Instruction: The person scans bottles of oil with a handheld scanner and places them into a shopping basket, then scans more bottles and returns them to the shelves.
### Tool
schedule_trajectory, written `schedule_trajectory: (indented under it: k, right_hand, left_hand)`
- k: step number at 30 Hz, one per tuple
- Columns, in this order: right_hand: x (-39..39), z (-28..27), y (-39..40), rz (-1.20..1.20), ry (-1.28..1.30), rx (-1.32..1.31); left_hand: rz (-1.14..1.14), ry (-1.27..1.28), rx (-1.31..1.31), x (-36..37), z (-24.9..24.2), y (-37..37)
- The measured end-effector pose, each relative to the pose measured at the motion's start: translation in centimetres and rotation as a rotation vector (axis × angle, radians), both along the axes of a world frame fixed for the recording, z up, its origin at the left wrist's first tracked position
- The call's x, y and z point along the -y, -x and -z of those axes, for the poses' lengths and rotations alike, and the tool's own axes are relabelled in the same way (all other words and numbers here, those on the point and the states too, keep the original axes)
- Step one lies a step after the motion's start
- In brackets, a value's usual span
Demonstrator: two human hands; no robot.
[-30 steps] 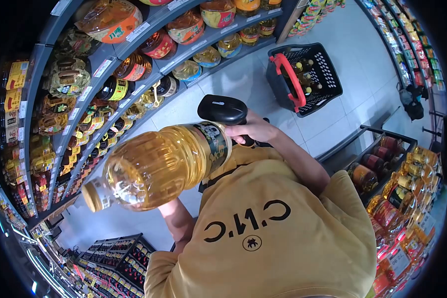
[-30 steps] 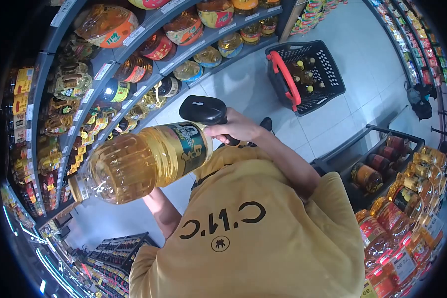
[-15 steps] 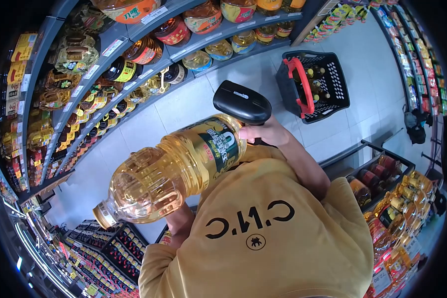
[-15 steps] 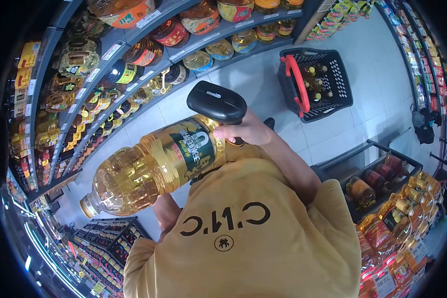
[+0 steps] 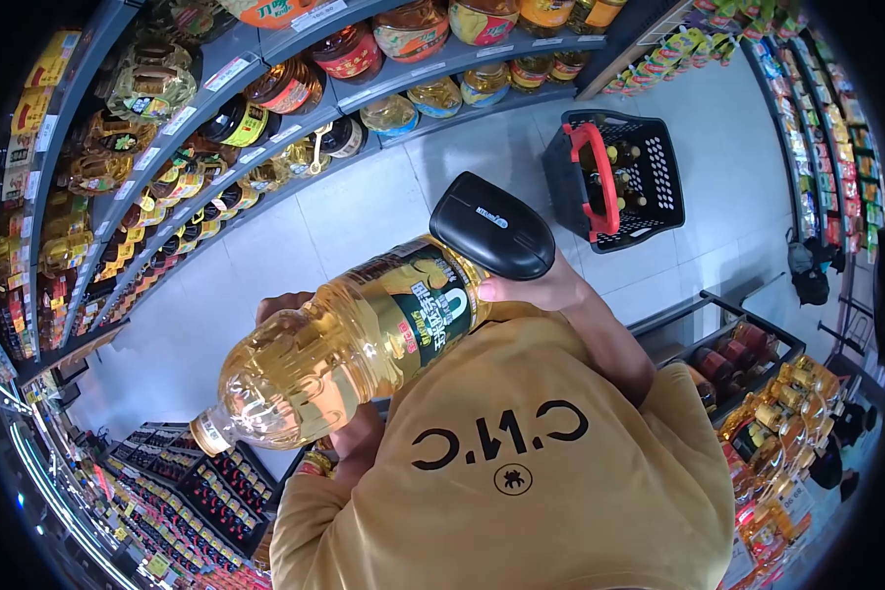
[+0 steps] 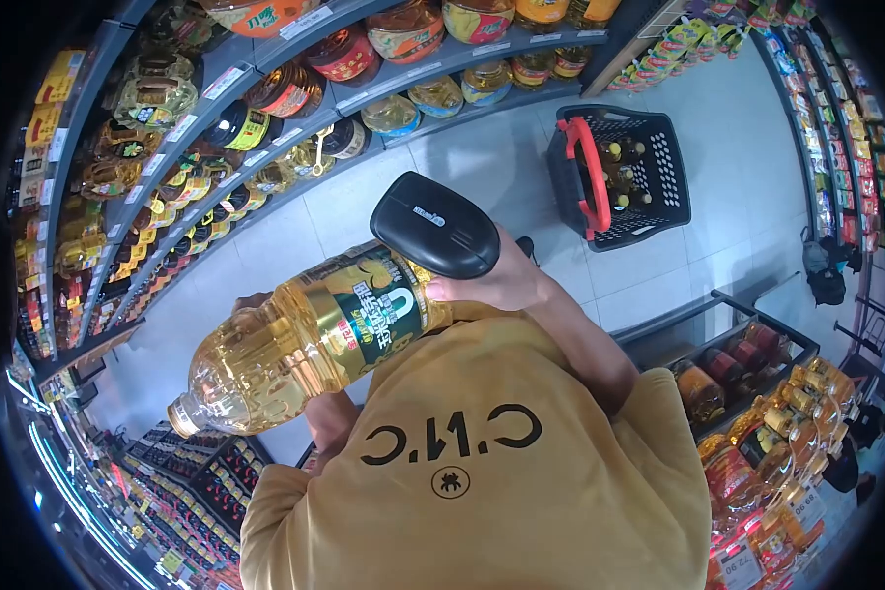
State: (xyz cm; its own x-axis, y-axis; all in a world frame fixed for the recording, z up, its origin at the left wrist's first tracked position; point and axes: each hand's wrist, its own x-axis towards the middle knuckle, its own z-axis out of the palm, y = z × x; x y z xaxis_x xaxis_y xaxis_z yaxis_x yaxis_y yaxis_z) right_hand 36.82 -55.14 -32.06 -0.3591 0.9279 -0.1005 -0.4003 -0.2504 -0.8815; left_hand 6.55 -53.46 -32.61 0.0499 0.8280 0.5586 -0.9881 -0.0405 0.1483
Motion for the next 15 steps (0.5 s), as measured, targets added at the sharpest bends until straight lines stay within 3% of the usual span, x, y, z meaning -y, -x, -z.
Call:
schedule_trajectory:
  k: [12,14,15]
  right_hand:
    - [0.9,-0.5,0.6,-0.016,-0.094,0.169]
    - [1.0,-0.4,0.9,0.002,-0.142,0.189]
    - [1.0,-0.1,0.9,-0.011,-0.165,0.191]
  left_hand:
    - [-0.041,0.003,0.049,0.8,0.9,0.8]
    - [-0.064,0.055,0.072,1.4,0.7,0.5]
    - [-0.144,0.249,0.118,2.3,-0.8,-0.6]
